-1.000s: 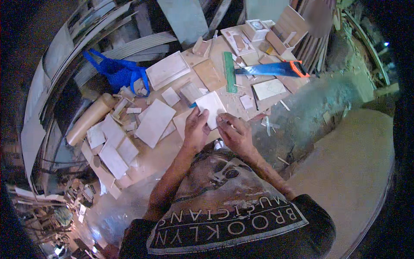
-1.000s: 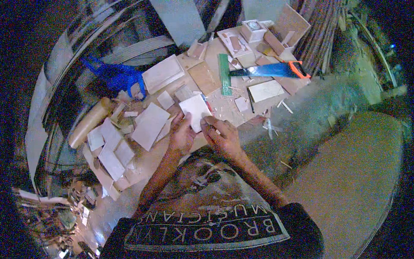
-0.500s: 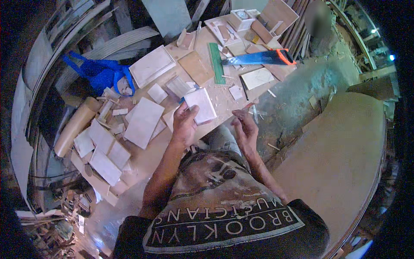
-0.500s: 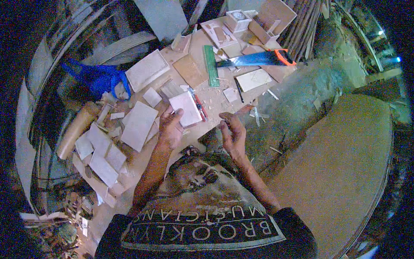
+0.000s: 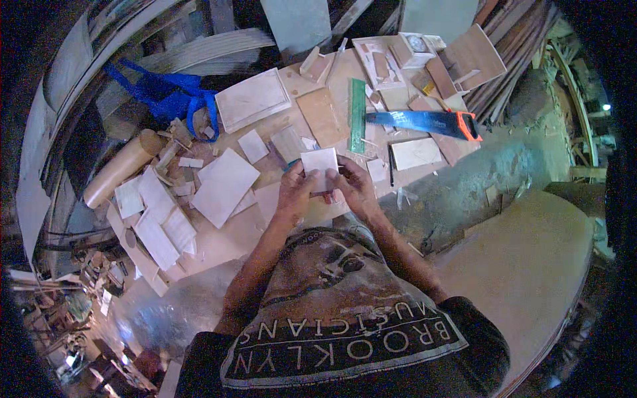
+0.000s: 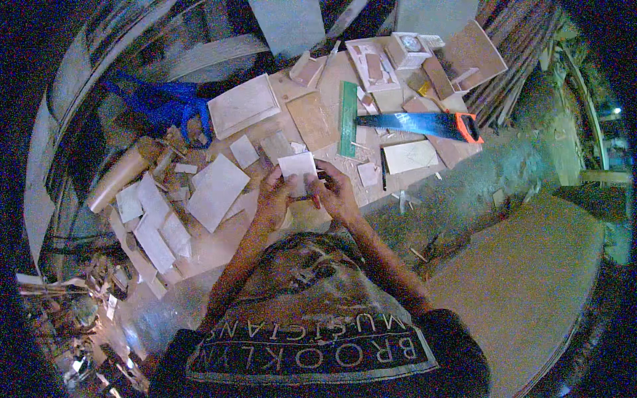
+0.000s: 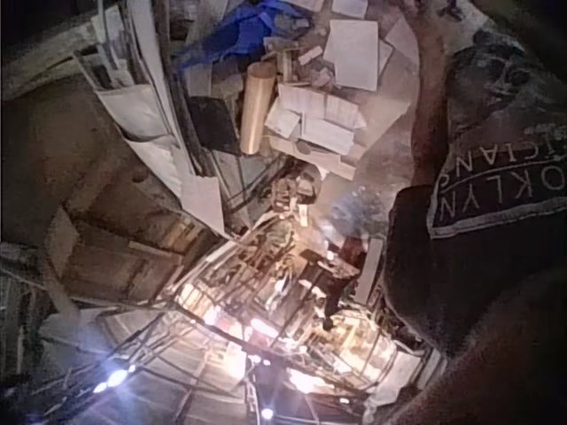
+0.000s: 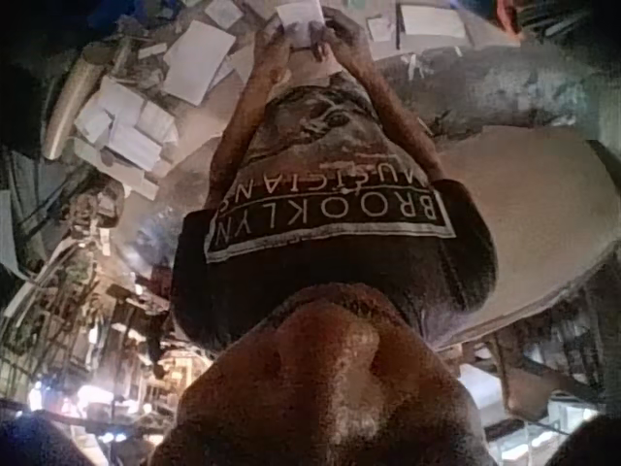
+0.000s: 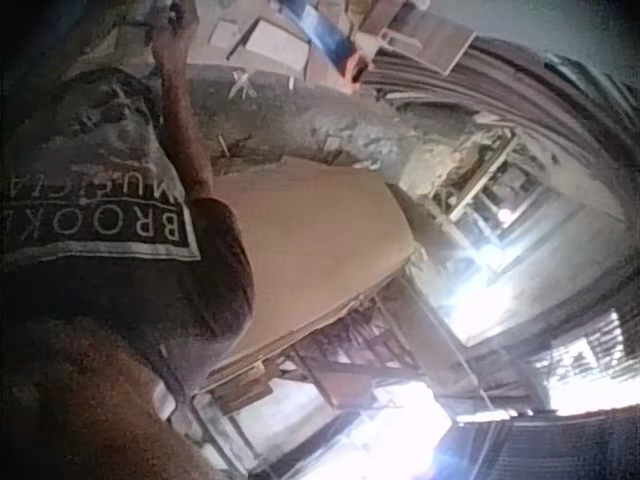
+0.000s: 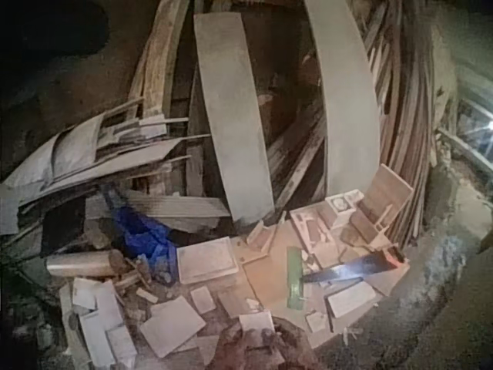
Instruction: Assemble small wooden panels into a box-like structure and apply adhesive.
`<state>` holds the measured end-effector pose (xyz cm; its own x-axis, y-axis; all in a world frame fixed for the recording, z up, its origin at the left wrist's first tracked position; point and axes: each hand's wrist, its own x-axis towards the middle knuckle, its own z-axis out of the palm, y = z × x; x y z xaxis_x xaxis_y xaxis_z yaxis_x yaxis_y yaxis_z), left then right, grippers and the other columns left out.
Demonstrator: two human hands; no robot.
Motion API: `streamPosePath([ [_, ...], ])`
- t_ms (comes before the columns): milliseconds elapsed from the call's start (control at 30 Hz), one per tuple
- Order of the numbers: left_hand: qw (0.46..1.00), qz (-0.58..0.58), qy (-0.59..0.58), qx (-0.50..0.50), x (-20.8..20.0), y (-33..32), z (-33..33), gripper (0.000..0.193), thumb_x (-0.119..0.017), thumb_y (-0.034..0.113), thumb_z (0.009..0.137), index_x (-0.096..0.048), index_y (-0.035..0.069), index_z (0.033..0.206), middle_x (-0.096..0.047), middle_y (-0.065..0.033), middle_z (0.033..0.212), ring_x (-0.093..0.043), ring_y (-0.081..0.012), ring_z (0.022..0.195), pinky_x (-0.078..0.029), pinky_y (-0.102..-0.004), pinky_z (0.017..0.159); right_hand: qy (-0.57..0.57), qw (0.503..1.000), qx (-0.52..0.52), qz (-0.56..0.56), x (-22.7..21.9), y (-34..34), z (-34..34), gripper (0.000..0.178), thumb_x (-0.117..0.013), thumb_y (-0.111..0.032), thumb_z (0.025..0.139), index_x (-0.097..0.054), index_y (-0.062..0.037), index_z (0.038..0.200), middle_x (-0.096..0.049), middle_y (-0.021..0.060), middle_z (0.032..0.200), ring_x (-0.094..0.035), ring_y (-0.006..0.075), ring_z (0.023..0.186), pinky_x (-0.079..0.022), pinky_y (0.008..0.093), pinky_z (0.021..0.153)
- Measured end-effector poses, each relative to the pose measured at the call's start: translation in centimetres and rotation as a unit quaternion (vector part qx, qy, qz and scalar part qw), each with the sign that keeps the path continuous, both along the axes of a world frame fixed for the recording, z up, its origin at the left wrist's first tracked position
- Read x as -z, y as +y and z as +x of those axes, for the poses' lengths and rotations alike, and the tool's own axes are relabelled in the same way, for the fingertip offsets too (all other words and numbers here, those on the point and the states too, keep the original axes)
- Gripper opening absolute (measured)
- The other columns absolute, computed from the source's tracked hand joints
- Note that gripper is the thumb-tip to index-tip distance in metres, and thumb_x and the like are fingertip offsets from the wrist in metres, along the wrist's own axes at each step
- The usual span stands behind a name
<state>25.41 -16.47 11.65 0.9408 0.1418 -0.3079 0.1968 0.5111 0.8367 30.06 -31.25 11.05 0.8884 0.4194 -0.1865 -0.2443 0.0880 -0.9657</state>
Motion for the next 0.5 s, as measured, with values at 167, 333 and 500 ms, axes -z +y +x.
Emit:
streamPosePath([
  [167,0.993,0.108,0.035,0.015,1.7,-0.5,1.2,0.029,-0.056,0.012,0.093,-0.053,-0.001,0.119,-0.065,-0.0107,0.096,-0.065,-0.0187,0.069,-0.055,-0.0318,0.054,0.05,0.997,-0.056,0.015,1.3,-0.9,1.4,0.028,-0.058,-0.012,0.095,-0.058,0.0019,0.12,-0.064,0.007,0.102,-0.058,0.0125,0.089,-0.046,0.0278,0.078],
  [333,0.995,-0.006,0.099,0.025,7.0,-2.5,1.1,0.023,-0.062,0.018,0.092,-0.055,0.002,0.107,-0.063,-0.0044,0.087,-0.06,-0.011,0.067,-0.051,-0.0265,0.057,0.036,0.998,-0.044,0.004,3.9,-2.4,1.8,0.031,-0.052,-0.019,0.099,-0.056,0.0009,0.122,-0.065,0.0086,0.108,-0.062,0.0158,0.096,-0.05,0.0305,0.084],
  [500,0.999,0.038,0.023,0.02,12.1,-4.5,-0.9,0.03,-0.066,0.027,0.09,-0.056,0.004,0.106,-0.063,-0.0064,0.086,-0.06,-0.0156,0.077,-0.051,-0.0297,0.07,0.1,0.993,0.036,0.048,6.0,-7.4,6.7,0.045,-0.046,-0.03,0.102,-0.046,0.0003,0.134,-0.063,0.0121,0.116,-0.061,0.022,0.107,-0.048,0.0355,0.092],
])
